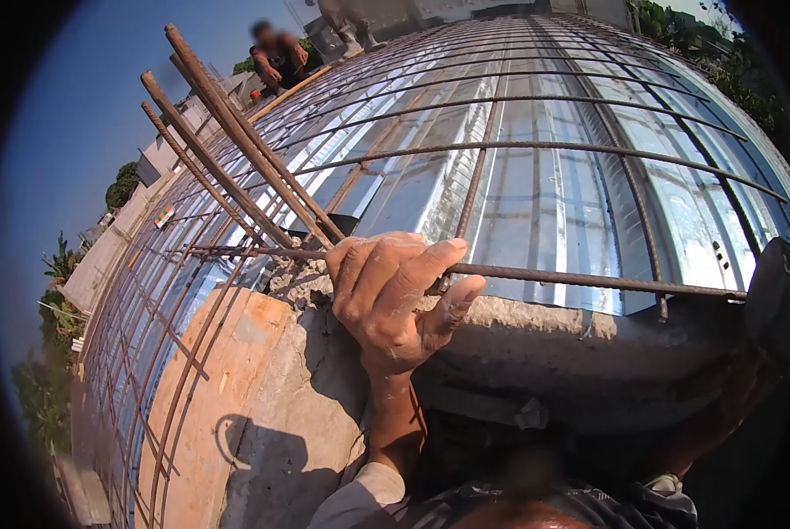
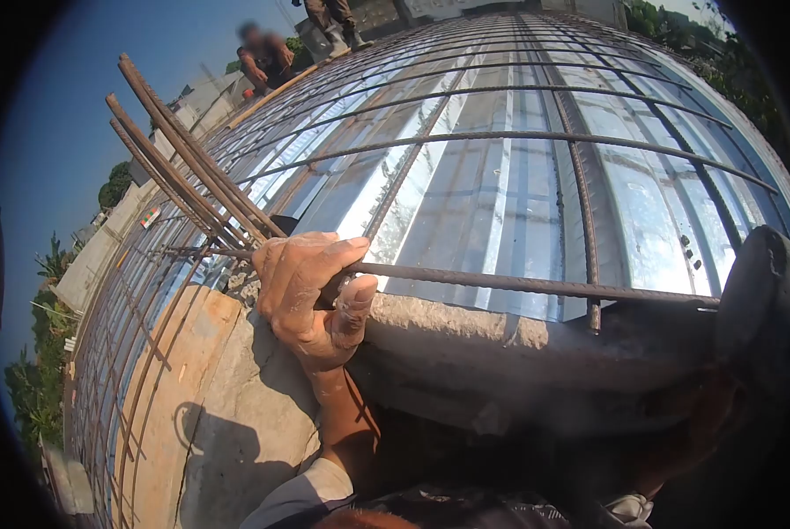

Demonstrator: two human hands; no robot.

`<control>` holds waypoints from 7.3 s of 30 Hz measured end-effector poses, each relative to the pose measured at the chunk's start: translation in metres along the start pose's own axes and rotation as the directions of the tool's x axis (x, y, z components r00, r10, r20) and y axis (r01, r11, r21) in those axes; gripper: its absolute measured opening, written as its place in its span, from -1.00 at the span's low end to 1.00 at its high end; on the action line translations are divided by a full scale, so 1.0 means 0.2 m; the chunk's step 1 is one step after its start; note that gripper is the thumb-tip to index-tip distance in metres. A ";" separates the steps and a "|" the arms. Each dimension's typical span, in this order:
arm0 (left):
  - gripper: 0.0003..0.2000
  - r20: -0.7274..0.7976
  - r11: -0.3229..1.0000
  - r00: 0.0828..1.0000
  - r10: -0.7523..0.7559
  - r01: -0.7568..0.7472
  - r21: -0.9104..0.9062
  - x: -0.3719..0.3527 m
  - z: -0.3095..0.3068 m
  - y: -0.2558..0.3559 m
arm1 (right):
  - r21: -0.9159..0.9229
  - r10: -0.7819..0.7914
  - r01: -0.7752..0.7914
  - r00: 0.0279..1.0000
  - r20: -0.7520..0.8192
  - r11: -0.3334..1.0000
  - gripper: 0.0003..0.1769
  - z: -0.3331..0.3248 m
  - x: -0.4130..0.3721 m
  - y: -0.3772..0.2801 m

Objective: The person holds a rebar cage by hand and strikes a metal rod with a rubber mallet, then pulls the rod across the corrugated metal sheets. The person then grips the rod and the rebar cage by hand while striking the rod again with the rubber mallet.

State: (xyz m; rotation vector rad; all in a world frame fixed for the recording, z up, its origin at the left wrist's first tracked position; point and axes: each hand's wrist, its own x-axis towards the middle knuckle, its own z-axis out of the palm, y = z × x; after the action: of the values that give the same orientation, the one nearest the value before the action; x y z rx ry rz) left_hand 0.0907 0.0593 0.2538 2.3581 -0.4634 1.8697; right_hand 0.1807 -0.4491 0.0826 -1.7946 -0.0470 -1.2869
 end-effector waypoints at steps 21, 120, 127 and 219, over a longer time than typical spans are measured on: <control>-0.72 -0.034 1.000 0.999 -0.017 0.017 -0.015 0.02 0.02 0.04 | 0.099 -0.215 0.212 0.976 0.021 0.972 -0.79 0.25 0.04 -0.74; -0.85 0.004 0.997 0.998 -0.064 0.064 -0.039 0.04 -0.01 0.08 | 0.123 -0.290 0.272 0.943 0.164 0.954 -0.65 0.28 0.10 -0.61; -0.81 -0.017 0.998 0.999 -0.051 0.051 -0.027 0.03 0.00 0.06 | 0.159 -0.224 0.199 0.961 0.162 0.967 -0.62 0.28 0.09 -0.53; -0.62 -0.044 0.999 0.999 -0.033 0.032 -0.021 0.02 0.02 0.07 | 0.065 -0.037 0.028 0.989 0.145 0.997 -0.65 0.26 0.07 -0.63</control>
State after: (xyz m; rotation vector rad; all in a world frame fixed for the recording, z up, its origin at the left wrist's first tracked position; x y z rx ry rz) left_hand 0.0921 0.0447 0.2551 2.2928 -0.4348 1.8898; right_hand 0.1625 -0.3460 0.1708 -1.8376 -0.1971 -1.1624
